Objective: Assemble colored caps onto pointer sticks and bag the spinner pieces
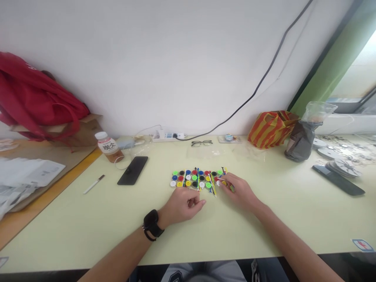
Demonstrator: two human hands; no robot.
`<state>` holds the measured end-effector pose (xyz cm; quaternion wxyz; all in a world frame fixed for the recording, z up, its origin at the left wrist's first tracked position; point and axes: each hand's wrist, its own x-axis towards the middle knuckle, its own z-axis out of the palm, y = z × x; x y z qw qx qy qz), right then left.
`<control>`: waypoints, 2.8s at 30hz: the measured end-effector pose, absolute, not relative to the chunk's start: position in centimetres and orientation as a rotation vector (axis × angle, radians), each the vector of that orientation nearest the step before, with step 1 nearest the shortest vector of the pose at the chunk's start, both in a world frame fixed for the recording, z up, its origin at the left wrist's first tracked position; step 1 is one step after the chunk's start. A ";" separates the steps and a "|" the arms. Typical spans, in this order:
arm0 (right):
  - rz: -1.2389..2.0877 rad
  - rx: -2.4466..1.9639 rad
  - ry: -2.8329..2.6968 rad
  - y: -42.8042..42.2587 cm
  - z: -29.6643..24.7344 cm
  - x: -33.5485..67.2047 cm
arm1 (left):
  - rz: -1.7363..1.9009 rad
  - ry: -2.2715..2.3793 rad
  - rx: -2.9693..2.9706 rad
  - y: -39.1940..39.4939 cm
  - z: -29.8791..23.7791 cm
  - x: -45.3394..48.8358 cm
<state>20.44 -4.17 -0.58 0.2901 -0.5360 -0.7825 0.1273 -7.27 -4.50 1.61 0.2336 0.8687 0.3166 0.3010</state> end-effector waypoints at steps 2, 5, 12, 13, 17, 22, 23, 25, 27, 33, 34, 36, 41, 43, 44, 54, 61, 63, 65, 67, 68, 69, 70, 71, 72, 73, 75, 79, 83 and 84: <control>0.317 -1.419 -2.043 -4.3 -0.2 20.7 | 0.820 0.883 2.367 -4.4 1.7 -7.4; 0.316 -1.360 -1.993 -4.6 0.2 20.7 | 0.824 0.875 2.336 -4.4 1.8 -7.6; 0.560 -1.009 -2.248 -6.4 -0.7 17.5 | 0.829 0.841 2.342 -4.5 2.2 -7.5; 0.572 -0.988 -2.287 -6.7 -0.7 17.0 | 0.807 0.835 2.349 -4.5 2.2 -7.5; 0.651 -0.963 -2.271 -7.2 -0.5 16.6 | 0.736 0.842 2.356 -4.6 2.5 -7.5; 0.709 -0.890 -2.114 -6.9 0.0 17.1 | 0.705 0.859 2.367 -4.5 2.4 -7.5; 0.723 -0.888 -2.089 -6.9 -0.1 17.1 | 0.704 0.862 2.358 -4.4 2.3 -7.5; 0.811 -0.908 -2.034 -6.8 -0.3 16.9 | 0.748 0.898 2.320 -4.4 1.9 -7.6; 1.005 -0.928 -1.947 -6.7 -0.5 16.6 | 0.855 0.934 2.244 -4.3 1.6 -7.7; 1.486 -0.944 -1.689 -6.6 -0.7 16.1 | 0.771 0.824 2.263 -4.2 1.8 -7.8; 1.517 -0.951 -1.664 -6.5 -0.7 16.1 | 0.731 0.804 2.287 -4.2 1.9 -7.7; 1.563 -0.976 -1.632 -6.4 -0.8 16.1 | 0.678 0.763 2.315 -4.3 2.1 -7.6; 1.594 -1.048 -1.601 -6.2 -0.6 16.1 | 0.610 0.753 2.319 -4.2 1.9 -7.4; 1.602 -1.025 -1.613 -6.2 -0.3 16.3 | 0.597 0.761 2.307 -4.2 1.8 -7.5; 1.609 -1.006 -1.616 -6.2 -0.2 16.4 | 0.593 0.767 2.301 -4.1 1.8 -7.5; 1.661 -1.003 -1.607 -6.2 0.2 17.0 | 0.628 0.820 2.274 -4.0 2.1 -7.6; 1.673 -1.049 -1.627 -6.2 -0.1 16.9 | 0.618 0.815 2.281 -4.1 1.9 -7.6; 1.673 -1.055 -1.638 -6.2 -0.1 16.9 | 0.625 0.823 2.279 -4.0 1.9 -7.6; 1.670 -1.049 -1.638 -6.2 -0.1 16.9 | 0.639 0.831 2.277 -3.9 1.9 -7.7; 1.668 -1.027 -1.630 -6.2 -0.1 16.9 | 0.651 0.835 2.276 -3.8 1.9 -7.7; 1.668 -1.014 -1.628 -6.2 -0.1 16.9 | 0.655 0.837 2.275 -3.8 1.9 -7.8; 1.669 -1.003 -1.629 -6.2 -0.1 16.9 | 0.655 0.839 2.274 -3.7 1.9 -7.8; 1.671 -0.997 -1.635 -6.2 -0.1 17.0 | 0.655 0.839 2.274 -3.7 1.9 -7.9; 1.673 -0.996 -1.644 -6.2 -0.1 17.0 | 0.654 0.837 2.276 -3.7 1.9 -7.9; 1.675 -1.001 -1.653 -6.2 -0.1 17.0 | 0.653 0.834 2.279 -3.7 1.9 -7.9; 1.677 -1.012 -1.661 -6.2 -0.1 17.0 | 0.650 0.828 2.282 -3.7 1.9 -7.9; 1.671 -1.044 -1.669 -6.2 -0.1 17.0 | 0.643 0.822 2.290 -3.7 1.9 -7.9; 1.650 -1.098 -1.678 -6.3 -0.1 17.0 | 0.639 0.835 2.302 -3.7 2.0 -7.8; 1.606 -1.113 -1.736 -6.5 0.1 16.9 | 0.637 0.836 2.328 -3.8 2.2 -7.8; 1.595 -1.119 -1.752 -6.5 0.2 16.8 | 0.638 0.840 2.334 -3.8 2.2 -7.8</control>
